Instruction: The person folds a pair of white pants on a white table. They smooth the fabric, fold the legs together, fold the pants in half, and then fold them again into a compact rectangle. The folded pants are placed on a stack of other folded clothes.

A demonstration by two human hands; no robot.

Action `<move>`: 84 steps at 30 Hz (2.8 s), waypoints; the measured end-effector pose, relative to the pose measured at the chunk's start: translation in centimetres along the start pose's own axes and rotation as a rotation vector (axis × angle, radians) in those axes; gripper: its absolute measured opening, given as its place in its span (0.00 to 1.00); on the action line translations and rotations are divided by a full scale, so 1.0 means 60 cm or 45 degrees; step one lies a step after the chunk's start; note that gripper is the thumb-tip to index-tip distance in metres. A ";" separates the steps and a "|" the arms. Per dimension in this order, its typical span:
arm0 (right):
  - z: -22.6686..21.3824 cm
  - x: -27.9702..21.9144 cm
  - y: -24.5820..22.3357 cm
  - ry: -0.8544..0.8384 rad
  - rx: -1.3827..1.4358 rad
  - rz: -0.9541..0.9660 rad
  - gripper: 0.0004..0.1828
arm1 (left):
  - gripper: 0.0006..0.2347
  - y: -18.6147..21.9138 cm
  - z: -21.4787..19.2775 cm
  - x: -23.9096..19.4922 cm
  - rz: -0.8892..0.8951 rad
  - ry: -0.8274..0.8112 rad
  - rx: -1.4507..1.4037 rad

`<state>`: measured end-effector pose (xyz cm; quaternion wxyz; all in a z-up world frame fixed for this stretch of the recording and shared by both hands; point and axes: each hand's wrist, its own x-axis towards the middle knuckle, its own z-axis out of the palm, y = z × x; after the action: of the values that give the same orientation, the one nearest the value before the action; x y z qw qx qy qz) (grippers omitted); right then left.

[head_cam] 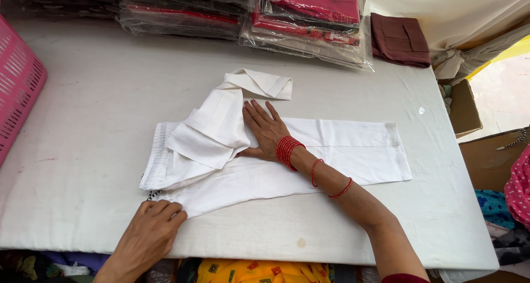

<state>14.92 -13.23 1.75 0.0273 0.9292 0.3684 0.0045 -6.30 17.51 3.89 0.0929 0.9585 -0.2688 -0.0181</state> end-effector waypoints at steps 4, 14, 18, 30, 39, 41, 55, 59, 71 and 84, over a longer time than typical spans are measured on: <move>-0.026 -0.059 -0.010 0.135 -0.059 0.063 0.65 | 0.10 0.053 -0.060 0.060 0.039 -0.091 -0.065; -0.005 -0.192 -0.032 -0.039 -0.250 0.084 0.42 | 0.29 0.184 0.049 0.307 0.320 0.384 -0.746; 0.012 -0.228 0.006 -0.133 -0.084 0.119 0.44 | 0.36 0.166 0.087 0.315 0.381 0.214 -0.131; 0.078 -0.519 0.366 -0.143 0.104 1.177 0.48 | 0.46 0.119 0.070 0.280 0.221 0.040 -0.127; 0.030 -0.425 0.277 -0.150 -0.322 1.281 0.45 | 0.43 0.165 0.066 0.329 0.154 -0.113 -0.286; 0.024 -0.363 0.218 0.197 -0.024 0.858 0.43 | 0.41 0.193 0.056 0.361 0.310 0.131 -0.579; 0.037 -0.285 0.345 -0.117 0.099 0.631 0.41 | 0.29 0.077 0.116 0.475 -0.074 0.122 0.024; 0.061 -0.318 0.417 -0.121 0.081 1.057 0.44 | 0.27 0.076 0.124 0.474 -0.115 0.190 0.030; 0.018 -0.307 0.148 0.019 0.069 0.668 0.44 | 0.29 0.188 0.101 0.428 0.440 0.493 -0.233; 0.072 -0.481 0.367 -0.047 0.118 0.904 0.45 | 0.27 0.197 0.097 0.335 0.626 0.313 -0.106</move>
<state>9.11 -49.21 -1.05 -0.0114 0.9995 0.0220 -0.0197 4.35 -3.78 0.68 0.1655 0.8549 -0.4791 0.1105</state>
